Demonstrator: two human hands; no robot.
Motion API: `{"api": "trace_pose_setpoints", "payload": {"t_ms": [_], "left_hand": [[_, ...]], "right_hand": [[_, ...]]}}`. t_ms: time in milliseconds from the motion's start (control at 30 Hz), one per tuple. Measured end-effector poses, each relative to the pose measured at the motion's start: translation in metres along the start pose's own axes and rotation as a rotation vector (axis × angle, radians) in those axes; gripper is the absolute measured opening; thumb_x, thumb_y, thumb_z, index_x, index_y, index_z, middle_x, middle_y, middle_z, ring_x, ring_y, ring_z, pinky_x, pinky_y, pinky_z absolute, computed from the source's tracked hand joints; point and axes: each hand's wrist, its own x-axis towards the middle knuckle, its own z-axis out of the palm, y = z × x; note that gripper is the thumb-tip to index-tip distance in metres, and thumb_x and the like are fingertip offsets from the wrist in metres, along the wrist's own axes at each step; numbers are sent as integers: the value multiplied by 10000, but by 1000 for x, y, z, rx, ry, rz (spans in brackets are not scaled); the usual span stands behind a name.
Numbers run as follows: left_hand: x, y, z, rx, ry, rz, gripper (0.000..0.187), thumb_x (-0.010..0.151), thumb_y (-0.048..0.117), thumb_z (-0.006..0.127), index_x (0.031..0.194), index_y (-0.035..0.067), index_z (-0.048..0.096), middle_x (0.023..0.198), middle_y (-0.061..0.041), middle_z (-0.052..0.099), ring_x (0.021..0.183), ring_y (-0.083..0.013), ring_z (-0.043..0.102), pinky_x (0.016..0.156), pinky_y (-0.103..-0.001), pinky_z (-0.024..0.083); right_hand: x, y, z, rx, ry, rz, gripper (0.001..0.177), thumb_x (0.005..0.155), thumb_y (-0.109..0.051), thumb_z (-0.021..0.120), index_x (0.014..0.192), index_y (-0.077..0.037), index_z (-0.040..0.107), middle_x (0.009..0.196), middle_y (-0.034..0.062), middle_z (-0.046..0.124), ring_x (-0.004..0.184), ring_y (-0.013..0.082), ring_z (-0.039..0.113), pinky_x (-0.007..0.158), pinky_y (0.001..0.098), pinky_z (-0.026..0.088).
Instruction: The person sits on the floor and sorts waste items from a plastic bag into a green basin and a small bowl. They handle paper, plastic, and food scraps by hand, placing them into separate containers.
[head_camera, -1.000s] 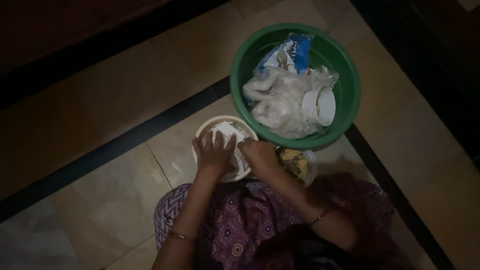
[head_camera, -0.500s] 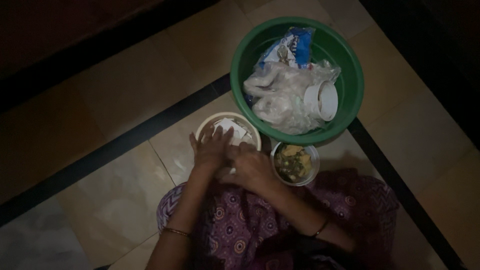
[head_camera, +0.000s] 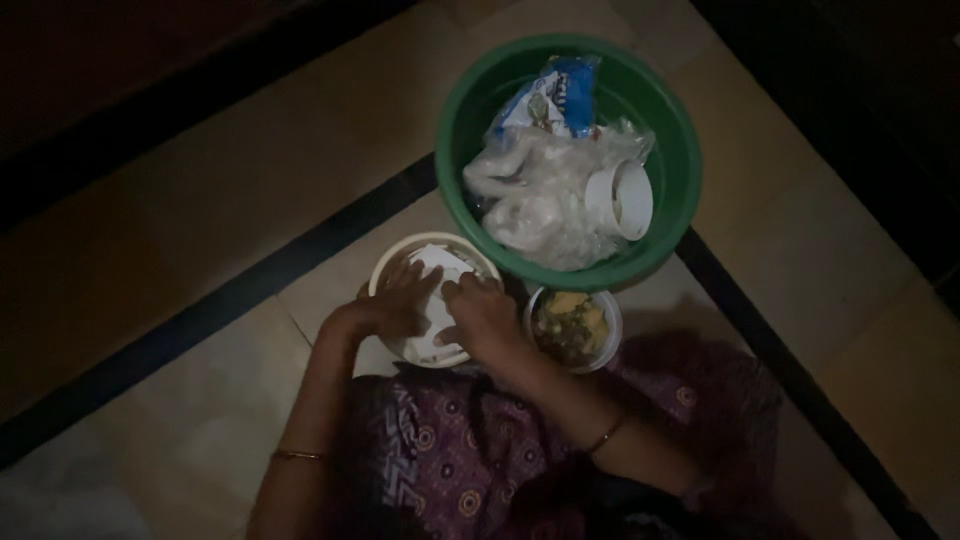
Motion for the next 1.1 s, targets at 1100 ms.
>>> {"api": "trace_pose_setpoints", "payload": {"t_ms": [1100], "left_hand": [[-37, 76, 19, 415, 689, -185, 924, 727, 388, 816, 1543, 234, 408, 1490, -53, 497, 1482, -310, 365, 1203, -723, 104]], "right_hand": [[-13, -1, -13, 109, 86, -138, 580, 603, -91, 860, 1144, -24, 661, 1067, 180, 620, 1066, 407, 597, 844, 490, 523]]}}
